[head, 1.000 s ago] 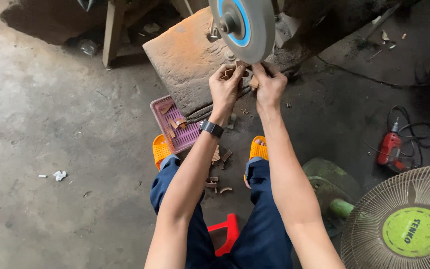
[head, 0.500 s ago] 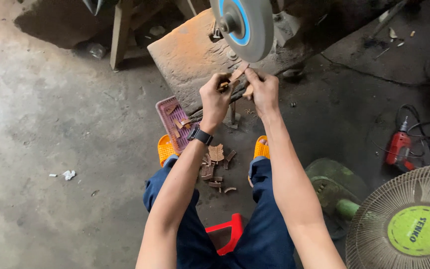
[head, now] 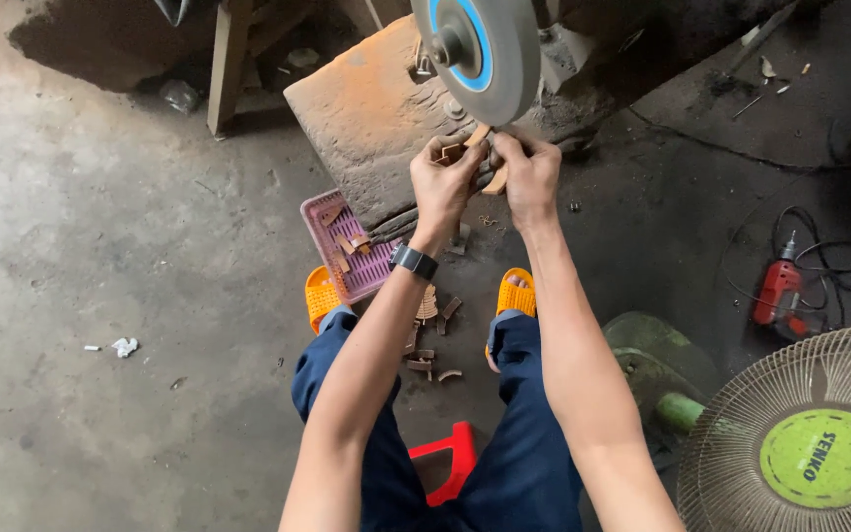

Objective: Grinding and smoothing the edges of small metal parts using a bench grinder.

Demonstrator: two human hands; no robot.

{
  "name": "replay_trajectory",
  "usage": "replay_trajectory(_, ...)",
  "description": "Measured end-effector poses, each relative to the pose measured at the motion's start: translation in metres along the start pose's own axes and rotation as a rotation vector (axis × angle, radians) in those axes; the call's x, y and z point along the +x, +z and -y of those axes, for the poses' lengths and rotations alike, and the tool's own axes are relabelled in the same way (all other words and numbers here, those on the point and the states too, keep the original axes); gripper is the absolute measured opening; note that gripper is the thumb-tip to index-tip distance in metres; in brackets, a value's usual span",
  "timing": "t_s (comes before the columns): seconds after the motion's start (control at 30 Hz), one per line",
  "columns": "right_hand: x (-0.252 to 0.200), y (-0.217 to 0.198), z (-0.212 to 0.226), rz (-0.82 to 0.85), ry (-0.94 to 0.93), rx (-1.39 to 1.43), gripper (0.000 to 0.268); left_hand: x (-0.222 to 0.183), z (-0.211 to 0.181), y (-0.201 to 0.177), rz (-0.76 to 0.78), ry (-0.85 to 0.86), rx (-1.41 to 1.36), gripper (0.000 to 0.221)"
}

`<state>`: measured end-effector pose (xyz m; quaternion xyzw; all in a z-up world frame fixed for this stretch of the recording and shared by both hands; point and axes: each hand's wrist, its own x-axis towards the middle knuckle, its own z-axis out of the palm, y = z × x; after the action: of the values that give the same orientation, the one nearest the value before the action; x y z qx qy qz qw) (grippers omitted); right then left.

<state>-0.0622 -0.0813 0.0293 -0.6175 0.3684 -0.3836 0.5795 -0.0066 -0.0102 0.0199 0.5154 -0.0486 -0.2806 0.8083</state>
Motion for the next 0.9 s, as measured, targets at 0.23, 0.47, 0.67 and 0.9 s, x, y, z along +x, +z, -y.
replay_trajectory(0.23, -0.007, 0.001, -0.001, 0.052, -0.033, -0.014, 0.022, 0.006, 0.011, -0.011, 0.000, 0.021, 0.079, 0.025)
replay_trajectory(0.47, 0.000, 0.006, 0.000, 0.019, -0.097, 0.038, 0.022, 0.021, 0.018, -0.009, 0.023, 0.077, 0.022, 0.024)
replay_trajectory(0.67, -0.011, 0.005, -0.019, 0.092, -0.052, -0.058, 0.017, 0.013, 0.013, -0.032, 0.010, 0.098, 0.137, 0.026)
replay_trajectory(0.9, 0.000, -0.003, -0.014, 0.023, 0.042, 0.030, 0.011, 0.016, 0.016, -0.012, 0.013, 0.139, 0.157, 0.026)
